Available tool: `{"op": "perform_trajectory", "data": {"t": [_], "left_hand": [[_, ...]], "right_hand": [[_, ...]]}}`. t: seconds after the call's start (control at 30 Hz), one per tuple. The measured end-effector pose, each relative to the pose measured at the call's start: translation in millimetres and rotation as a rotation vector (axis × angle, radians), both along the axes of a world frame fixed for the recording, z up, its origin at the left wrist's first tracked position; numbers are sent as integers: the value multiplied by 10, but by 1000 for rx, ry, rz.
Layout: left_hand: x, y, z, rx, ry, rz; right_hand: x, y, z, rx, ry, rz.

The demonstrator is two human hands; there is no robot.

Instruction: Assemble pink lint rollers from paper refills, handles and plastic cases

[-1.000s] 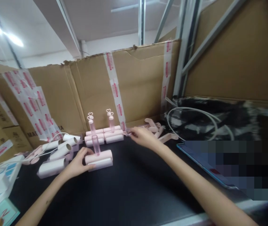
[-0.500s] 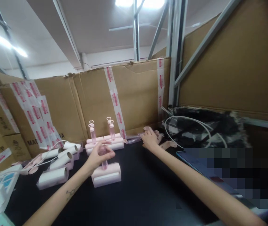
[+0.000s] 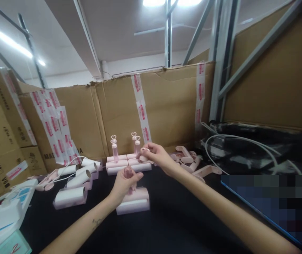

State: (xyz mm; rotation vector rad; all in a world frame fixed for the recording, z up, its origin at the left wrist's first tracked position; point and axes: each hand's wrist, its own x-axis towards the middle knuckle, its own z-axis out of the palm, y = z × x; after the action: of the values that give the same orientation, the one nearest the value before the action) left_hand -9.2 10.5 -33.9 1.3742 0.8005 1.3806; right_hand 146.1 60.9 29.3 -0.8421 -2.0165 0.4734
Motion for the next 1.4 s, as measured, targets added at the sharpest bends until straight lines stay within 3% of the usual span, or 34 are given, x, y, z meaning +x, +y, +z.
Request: {"op": "perform_trajectory", "data": {"t": [0.13,0.2,0.33,0.57,1.0,1.2,1.33,1.4], "left_hand": [[-51,-46,44,-62,-50,-107],[-79,-63,79,-136,-68,-153],[-98,-72,123,-237,-90,-190],[-73,-51,101,-238,-120,-144],[-52,-46,75,-243,-103,-92],[-72,-66,190,-261,-170,-129],[-90,-69,306,-178,-167,-193],[-85,-73,341,-212,-142,-199]], "right_hand": [[-331,-225,68,-194,283,391],[-396,-268,12,-289,291,457],[-405,-297,-90,-362,281,483],[-400,-371,-106,-355,212,495],[-436,-472,-183,-407,366,453],[-419,-428,-142,-393,274,484],[-426,-423,-128,-235,262,402],[-436,-426,-133,-131,263,365]]}}
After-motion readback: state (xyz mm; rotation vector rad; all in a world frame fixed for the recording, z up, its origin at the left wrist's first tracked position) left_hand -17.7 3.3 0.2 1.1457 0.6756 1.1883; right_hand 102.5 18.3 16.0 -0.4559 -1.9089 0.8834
